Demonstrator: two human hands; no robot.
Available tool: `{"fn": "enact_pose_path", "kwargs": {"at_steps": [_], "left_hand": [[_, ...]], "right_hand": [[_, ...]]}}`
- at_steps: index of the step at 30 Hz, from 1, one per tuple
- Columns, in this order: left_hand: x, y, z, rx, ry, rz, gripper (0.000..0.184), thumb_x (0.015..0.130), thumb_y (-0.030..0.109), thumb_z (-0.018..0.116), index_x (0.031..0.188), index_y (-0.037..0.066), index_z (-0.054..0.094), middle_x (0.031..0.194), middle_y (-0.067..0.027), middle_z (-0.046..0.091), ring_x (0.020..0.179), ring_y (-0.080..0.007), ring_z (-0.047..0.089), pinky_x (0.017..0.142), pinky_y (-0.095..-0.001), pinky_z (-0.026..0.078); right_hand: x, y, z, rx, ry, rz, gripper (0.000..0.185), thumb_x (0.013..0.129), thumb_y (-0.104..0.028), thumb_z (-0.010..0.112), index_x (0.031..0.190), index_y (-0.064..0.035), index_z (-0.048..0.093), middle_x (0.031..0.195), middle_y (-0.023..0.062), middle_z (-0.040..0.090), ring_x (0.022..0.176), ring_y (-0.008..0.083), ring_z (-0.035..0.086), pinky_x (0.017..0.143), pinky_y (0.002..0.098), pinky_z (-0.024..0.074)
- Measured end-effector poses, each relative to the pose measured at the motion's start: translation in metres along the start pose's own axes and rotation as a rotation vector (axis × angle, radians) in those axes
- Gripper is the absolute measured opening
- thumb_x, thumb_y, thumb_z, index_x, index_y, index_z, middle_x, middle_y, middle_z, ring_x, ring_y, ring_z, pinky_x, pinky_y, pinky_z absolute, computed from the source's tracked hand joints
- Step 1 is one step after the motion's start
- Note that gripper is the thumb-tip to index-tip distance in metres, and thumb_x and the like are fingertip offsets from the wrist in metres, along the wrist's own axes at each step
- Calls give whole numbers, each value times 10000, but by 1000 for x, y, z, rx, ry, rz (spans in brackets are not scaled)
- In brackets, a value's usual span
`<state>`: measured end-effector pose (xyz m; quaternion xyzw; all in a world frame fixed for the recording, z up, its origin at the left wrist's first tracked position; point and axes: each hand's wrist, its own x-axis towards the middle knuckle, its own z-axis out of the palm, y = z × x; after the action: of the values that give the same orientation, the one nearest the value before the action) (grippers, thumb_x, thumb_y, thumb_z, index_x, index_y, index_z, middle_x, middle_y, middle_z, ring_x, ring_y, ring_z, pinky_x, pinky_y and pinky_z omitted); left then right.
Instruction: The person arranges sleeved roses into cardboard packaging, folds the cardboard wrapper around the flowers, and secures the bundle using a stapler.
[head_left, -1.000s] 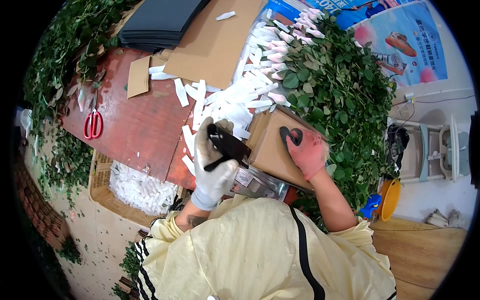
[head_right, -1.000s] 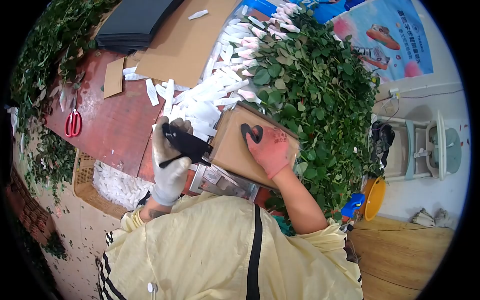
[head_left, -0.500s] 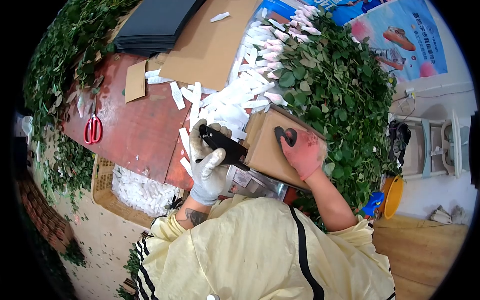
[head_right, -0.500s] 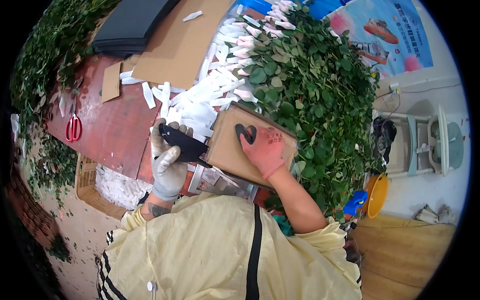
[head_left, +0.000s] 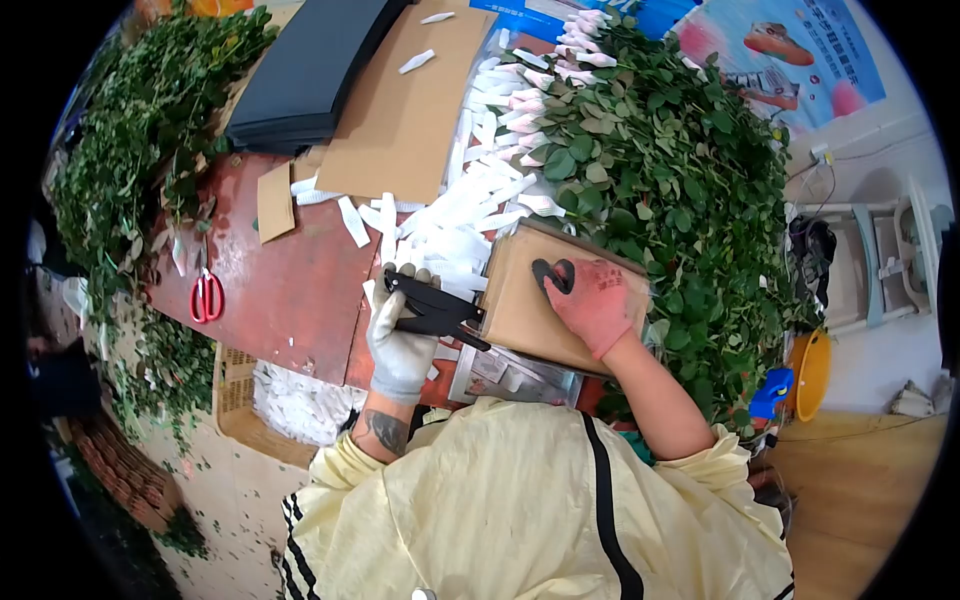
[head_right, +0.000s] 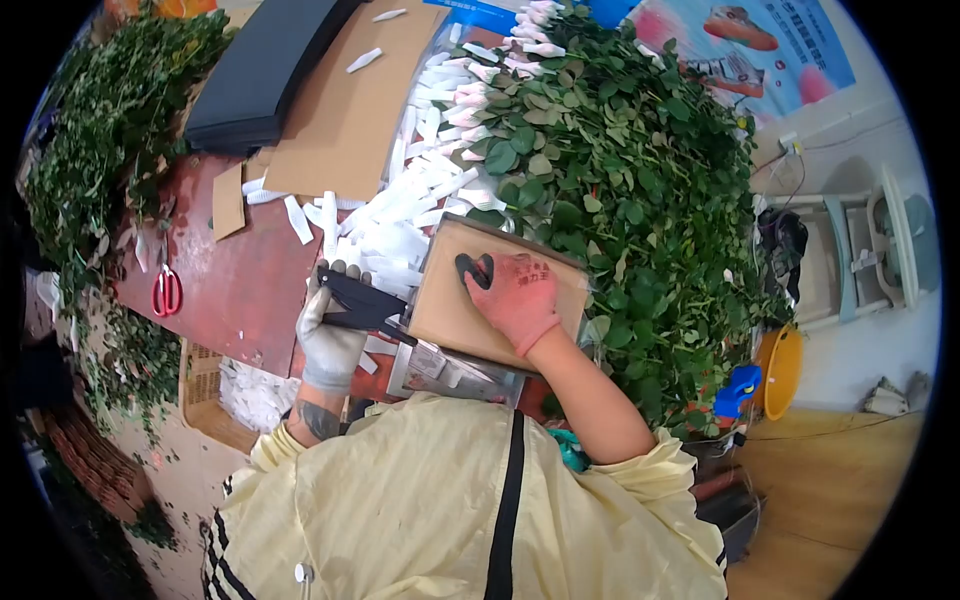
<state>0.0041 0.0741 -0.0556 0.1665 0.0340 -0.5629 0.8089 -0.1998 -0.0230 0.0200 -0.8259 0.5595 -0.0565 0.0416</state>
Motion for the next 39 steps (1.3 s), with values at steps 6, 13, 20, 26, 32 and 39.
{"fn": "enact_pose_path", "kwargs": {"at_steps": [6,13,20,26,32,39], "left_hand": [[-30,36,41,667,-280,453,616,763,108,572,1333,24,355,1247,-145,469,1211,-311,432,1038,-457,341],[-70,-4,156,1908,-1252,1288,240,617,294,592,752,225,405,818,30,460,870,-264,380,789,-500,280],[-65,-55,160,1717,-1405,983,437,666,257,599,1072,153,475,1128,-5,507,1039,-339,420,889,-457,279],[9,-81,131,2150,-1191,439,377,741,299,636,1024,51,613,1177,-131,545,1095,-320,494,903,-444,370],[24,-113,138,2388,-1085,367,293,744,385,653,891,133,626,904,-64,570,918,-266,527,794,-420,383],[37,-123,129,2377,-988,399,247,749,350,667,761,112,604,786,-85,579,795,-288,541,709,-414,415]], "right_hand": [[-5,10,-1,182,35,27,241,749,-387,636,763,-147,629,769,59,637,785,235,606,705,378,463],[-75,0,-107,1088,-358,-139,470,834,-220,557,1259,-49,453,1226,126,551,1135,281,521,1009,386,347],[-124,26,-97,2341,-487,189,583,815,-120,612,1333,-7,371,1219,120,535,1130,210,511,968,324,391],[-131,141,-140,1655,-362,488,687,689,-143,705,1297,-33,406,1139,136,530,1081,236,521,926,351,422],[-118,162,-153,828,-428,194,599,653,-125,689,1204,-56,466,990,87,562,997,200,557,852,335,442],[-94,173,-152,382,-559,94,574,660,-254,661,1183,-68,514,1020,150,566,982,311,551,848,371,446]]}}
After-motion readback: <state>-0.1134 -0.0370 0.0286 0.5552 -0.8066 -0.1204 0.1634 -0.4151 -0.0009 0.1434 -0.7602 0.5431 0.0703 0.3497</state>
